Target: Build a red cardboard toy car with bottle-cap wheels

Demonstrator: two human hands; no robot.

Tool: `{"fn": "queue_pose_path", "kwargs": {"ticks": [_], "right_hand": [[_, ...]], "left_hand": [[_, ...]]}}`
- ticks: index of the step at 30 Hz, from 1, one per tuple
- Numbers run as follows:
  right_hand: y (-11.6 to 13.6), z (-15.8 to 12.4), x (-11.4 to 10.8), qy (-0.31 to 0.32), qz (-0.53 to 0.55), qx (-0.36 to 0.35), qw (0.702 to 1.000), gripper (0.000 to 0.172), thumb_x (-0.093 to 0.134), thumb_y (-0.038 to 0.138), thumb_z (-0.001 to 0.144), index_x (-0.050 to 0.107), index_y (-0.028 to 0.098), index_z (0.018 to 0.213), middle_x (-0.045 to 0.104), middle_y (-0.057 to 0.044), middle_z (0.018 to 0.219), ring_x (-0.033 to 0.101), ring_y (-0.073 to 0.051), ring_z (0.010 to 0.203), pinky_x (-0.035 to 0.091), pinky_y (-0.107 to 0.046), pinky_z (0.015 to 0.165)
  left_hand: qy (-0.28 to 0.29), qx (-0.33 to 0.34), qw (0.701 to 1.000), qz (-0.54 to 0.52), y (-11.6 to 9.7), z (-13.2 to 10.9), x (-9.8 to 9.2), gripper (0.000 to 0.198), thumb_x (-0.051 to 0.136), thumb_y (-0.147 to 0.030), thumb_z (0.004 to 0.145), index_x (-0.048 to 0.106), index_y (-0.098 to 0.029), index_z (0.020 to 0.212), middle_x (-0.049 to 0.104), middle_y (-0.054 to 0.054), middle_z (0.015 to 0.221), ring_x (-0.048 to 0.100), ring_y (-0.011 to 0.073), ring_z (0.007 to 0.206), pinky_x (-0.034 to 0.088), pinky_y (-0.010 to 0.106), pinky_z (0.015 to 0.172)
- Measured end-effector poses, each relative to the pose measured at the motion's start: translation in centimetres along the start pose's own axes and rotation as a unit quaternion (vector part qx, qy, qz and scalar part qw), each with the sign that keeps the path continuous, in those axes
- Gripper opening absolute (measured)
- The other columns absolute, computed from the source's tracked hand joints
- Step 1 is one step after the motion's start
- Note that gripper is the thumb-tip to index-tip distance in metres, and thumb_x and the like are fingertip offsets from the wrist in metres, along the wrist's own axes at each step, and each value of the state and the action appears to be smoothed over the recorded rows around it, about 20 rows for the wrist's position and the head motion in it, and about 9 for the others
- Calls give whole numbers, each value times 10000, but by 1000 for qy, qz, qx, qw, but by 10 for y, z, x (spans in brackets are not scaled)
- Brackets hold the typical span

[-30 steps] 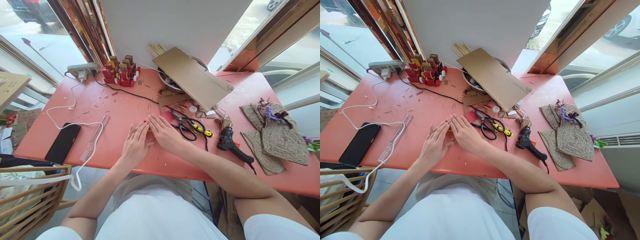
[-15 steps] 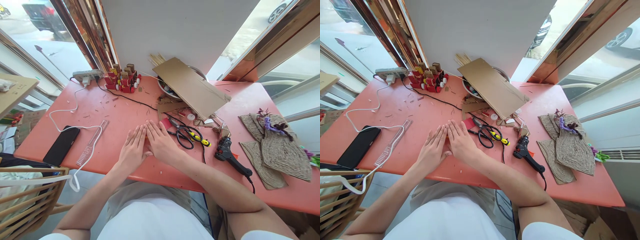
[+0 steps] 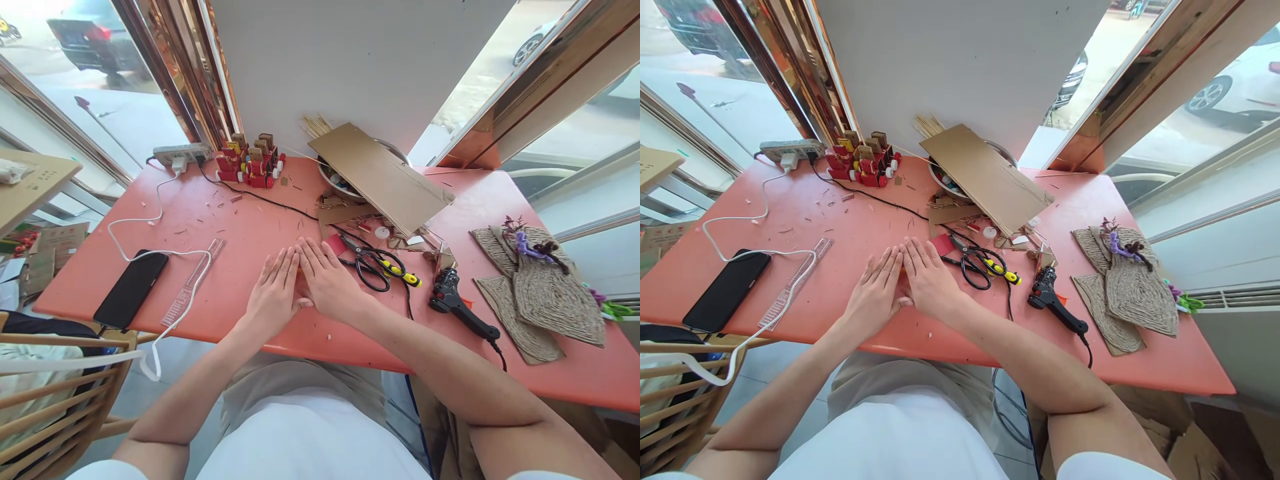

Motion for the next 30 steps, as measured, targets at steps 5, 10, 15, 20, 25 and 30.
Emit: {"fn": "queue_pose_path", "kwargs": {"ticks": [5,10,15,20,25,30], "right_hand": [[-3,-1,4,4,11,-7,1000,1001,662,514,984,305,-78,1707,268,-286,1799,250,-375,1719,244,-569,1407],[-3,1,2,10,17,0,1000,1010,669,519,981,304,-85,1704,261,-299,1796,240,-378,1721,228,-572,1412],[0,2,2,12,25,15,1000,975,676,478,981,324,-79,1699,275,-274,1798,244,-370,1721,228,-563,1415],[2,1,4,9,26,44,999,943,647,468,995,327,-69,1702,271,-259,1802,256,-377,1716,244,-584,1409],[3,-3,4,-12,6,48,999,974,660,498,982,328,-64,1704,276,-263,1800,233,-379,1723,218,-593,1413],[4,-5,4,-20,2,44,999,1013,699,510,959,321,-56,1709,283,-275,1796,223,-375,1727,211,-591,1414]], "left_hand": [[-7,7,1000,-6,-1,4,-1,782,490,-518,1098,382,-30,1700,427,282,1733,408,360,1654,328,551,1374],[-14,3,1000,-7,-1,4,0,761,469,-514,1104,401,-35,1691,445,277,1723,421,344,1649,329,548,1372],[-25,-2,1000,0,1,0,1,783,470,-505,1107,306,-70,1737,412,258,1747,387,360,1665,248,617,1391],[-31,4,999,4,1,-4,2,786,445,-515,1117,268,-89,1753,430,242,1745,397,349,1662,253,601,1394],[-35,13,999,15,-1,-5,0,737,425,-485,1126,332,-67,1725,458,256,1722,423,345,1648,263,599,1391],[-31,16,999,0,0,-4,0,748,420,-493,1124,319,-68,1732,454,260,1719,425,356,1644,276,601,1386]]}}
Point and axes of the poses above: each hand's wrist, its own z-axis towards the middle knuckle, its own x-axis out of the palm, y = z × x, the point moved 7 cm from there along z, towards the middle knuckle
